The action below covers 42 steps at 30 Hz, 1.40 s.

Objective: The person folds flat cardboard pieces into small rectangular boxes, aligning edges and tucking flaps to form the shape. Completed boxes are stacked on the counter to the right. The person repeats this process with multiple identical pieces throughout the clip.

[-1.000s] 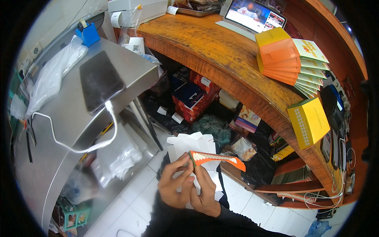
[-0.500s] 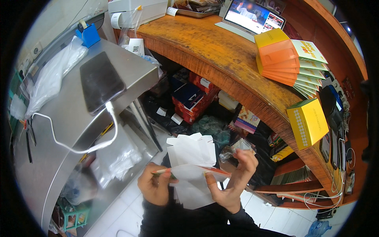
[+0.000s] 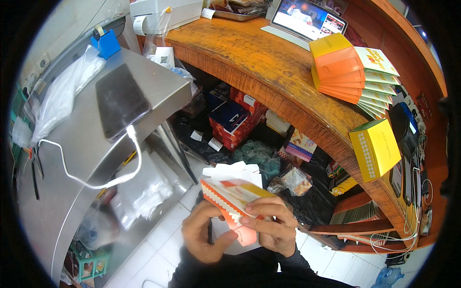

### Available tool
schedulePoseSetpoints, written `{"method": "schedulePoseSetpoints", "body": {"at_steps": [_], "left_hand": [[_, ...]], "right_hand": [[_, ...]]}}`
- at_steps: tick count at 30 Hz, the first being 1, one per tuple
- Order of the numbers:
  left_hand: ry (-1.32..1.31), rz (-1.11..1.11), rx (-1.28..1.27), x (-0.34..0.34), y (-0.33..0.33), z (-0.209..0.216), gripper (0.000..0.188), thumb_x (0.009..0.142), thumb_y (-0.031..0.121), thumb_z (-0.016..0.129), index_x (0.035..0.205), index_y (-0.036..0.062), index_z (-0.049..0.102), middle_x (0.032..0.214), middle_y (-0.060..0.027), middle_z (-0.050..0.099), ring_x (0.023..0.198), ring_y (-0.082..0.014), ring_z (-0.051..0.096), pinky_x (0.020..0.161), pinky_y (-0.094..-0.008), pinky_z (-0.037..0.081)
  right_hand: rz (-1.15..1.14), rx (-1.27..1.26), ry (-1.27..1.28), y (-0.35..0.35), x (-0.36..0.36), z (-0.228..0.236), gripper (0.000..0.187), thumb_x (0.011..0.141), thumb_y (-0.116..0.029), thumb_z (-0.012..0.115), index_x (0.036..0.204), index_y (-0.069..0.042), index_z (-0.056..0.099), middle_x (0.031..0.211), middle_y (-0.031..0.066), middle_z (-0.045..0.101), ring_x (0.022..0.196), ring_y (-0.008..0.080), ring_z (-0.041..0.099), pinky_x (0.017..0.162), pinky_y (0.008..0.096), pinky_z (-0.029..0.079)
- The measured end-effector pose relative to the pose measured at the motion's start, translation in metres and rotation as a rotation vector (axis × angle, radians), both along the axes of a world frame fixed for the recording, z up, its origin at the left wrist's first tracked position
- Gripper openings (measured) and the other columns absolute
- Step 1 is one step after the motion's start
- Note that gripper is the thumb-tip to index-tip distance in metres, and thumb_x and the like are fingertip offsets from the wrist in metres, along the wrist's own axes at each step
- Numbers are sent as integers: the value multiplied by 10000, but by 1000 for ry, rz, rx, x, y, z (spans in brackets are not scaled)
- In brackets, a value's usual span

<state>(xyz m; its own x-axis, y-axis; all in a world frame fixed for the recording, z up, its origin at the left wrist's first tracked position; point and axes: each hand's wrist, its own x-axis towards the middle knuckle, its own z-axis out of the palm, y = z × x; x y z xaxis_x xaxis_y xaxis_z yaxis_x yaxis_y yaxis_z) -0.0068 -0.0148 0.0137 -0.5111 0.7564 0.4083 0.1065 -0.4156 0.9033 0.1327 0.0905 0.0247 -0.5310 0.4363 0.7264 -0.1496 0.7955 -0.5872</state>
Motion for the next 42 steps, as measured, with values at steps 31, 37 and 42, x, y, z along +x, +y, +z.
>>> {"method": "schedulePoseSetpoints", "body": {"at_steps": [31,37,42], "left_hand": [[-31,171,-38,13,-2,10,275,734,-51,776,998,-54,696,990,-202,706,760,-212,724,491,-236,568],[-224,231,-63,8,-8,11,191,828,-64,703,1002,-54,623,903,-181,692,660,-188,700,484,-252,546],[-351,87,-30,5,-8,9,254,819,-50,721,1046,-36,609,891,-162,690,639,-183,680,515,-243,531]], "right_hand": [[-107,-103,-44,-16,-8,-8,268,726,57,730,959,-70,763,1248,199,610,1160,375,585,975,448,464],[45,-119,-166,-5,-10,-17,315,786,87,663,1057,-51,581,1397,241,490,1230,389,533,1000,446,428],[-39,-17,-33,5,-6,-27,334,770,110,677,966,-47,457,1159,228,664,944,359,686,809,388,535]]}}
